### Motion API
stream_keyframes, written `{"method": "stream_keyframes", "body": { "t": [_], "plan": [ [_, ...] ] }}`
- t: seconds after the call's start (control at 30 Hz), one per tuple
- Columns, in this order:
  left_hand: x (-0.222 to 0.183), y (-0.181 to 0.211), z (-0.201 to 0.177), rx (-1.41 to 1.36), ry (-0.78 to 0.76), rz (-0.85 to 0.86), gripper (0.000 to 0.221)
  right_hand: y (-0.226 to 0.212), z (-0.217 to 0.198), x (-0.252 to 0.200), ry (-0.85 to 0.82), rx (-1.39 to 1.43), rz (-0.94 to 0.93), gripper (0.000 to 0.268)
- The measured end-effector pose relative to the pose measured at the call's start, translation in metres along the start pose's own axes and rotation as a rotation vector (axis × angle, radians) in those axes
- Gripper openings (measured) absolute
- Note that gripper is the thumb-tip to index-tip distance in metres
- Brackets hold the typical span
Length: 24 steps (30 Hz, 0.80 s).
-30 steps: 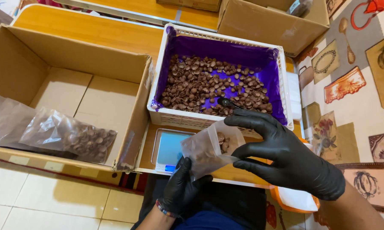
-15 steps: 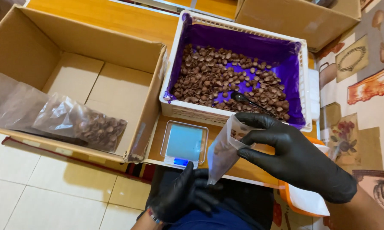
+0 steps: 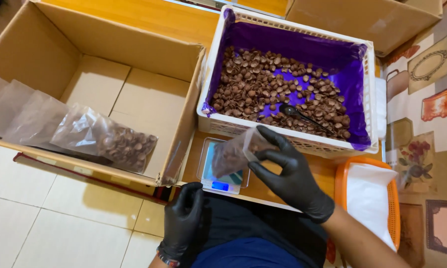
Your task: Filling plastic bags with food items, weighing them on a scale, and placing them in a box.
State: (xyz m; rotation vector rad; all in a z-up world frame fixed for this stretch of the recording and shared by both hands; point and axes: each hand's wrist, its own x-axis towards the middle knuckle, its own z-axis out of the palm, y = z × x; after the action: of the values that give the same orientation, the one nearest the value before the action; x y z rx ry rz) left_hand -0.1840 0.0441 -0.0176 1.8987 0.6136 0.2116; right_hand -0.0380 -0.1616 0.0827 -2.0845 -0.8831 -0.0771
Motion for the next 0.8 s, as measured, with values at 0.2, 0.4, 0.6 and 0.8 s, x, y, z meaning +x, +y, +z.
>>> {"method": "stream_keyframes", "body": {
  "t": [0.2,0.4,0.6,0.8],
  "plan": [
    [0.01,0.002,0.005,0.084,-0.048,-0.132,0.034,0.025,0.03,-0.049,0.085,0.173,0.19,0.009],
    [0.006,0.008,0.007,0.093,-0.073,-0.156,0.029,0.048,0.043,-0.077,0.052,0.239,0.29,0.034],
    [-0.009,-0.06,0.016,-0.019,-0.027,0.271,0.008,0.053,0.02,-0.102,0.18,0.219,0.378,0.022],
    [-0.025,-0.057,0.028,0.244,-0.251,0.613,0.029,0.066,0.015,-0.128,0.372,0.301,0.575,0.01]
  ]
}}
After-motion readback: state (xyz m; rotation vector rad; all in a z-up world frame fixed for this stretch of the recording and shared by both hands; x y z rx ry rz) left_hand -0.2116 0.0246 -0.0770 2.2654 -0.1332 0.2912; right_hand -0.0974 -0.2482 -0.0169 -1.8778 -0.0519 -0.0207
